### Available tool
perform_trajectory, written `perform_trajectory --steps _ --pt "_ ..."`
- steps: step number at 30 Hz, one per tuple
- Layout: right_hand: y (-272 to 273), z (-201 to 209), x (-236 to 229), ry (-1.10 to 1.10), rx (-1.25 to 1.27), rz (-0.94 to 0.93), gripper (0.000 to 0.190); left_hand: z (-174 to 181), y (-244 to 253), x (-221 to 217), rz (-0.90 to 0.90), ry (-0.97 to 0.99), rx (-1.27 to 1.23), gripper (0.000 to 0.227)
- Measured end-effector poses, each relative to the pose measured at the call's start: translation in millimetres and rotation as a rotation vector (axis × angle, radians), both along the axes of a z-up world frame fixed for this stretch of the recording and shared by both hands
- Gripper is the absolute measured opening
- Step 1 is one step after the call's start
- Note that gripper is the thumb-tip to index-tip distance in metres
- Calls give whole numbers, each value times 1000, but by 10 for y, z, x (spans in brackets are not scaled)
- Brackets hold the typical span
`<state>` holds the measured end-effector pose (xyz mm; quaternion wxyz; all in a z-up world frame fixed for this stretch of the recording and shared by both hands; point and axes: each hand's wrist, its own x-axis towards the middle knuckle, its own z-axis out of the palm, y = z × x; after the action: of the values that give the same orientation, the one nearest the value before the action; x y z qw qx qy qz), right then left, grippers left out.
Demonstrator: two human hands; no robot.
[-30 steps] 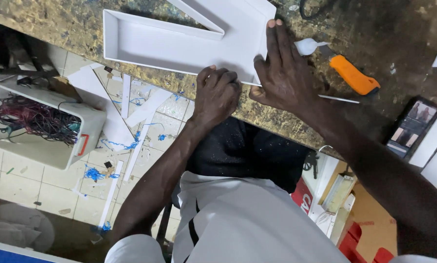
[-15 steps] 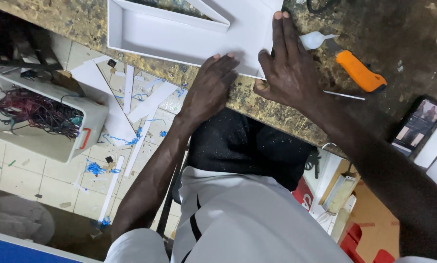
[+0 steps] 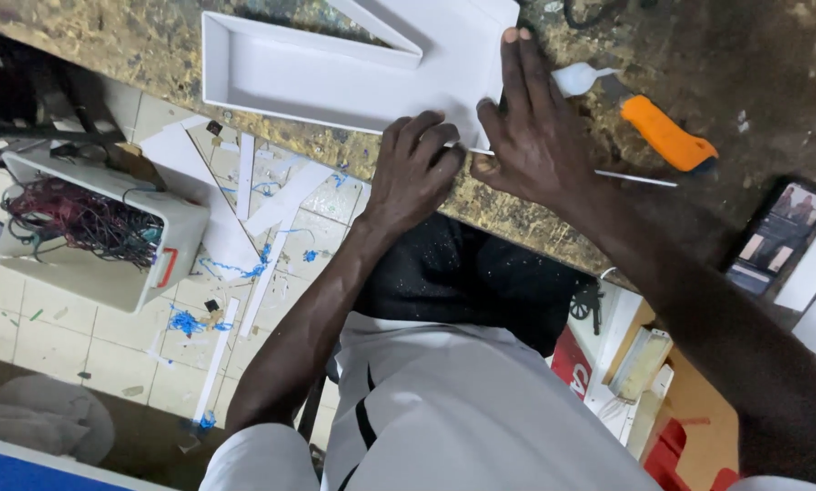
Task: The person assembles a large white acrylic letter by applying glue to the edges of the pieces and pressing them together. They use a utility knife to trim excess material from the joints and then peel protective film off a separate acrylic sheet.
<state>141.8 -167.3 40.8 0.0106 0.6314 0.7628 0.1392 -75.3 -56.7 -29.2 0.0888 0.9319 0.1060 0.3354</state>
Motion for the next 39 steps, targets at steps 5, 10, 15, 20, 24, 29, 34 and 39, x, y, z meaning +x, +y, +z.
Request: perform_trajectory --steps 5,10,15,20,24,29,34,39 --pt "-18 9 -22 58 -1 5 56 -62 -23 38 -11 -4 15 39" --pt "-27 -85 1 81 3 -31 52 -10 -44 85 11 -40 15 31" --pt "-39 -112 -85 105 -100 -136 71 64 -66 117 69 -69 39 27" --pt "-341 233 -170 457 -33 -52 69 87 -58 123 63 -66 32 26" --pt "-660 -6 -67 836 514 -414 29 -47 -64 231 92 -251 44 24" --pt "-480 290 143 1104 359 -575 62 7 -76 119 68 -34 -30 28" --pt "-327 74 366 1194 135 -515 47 72 -71 132 58 -49 -36 28" --pt "-504 44 479 1481 170 -453 59 -24 -101 156 111 -31 -48 31"
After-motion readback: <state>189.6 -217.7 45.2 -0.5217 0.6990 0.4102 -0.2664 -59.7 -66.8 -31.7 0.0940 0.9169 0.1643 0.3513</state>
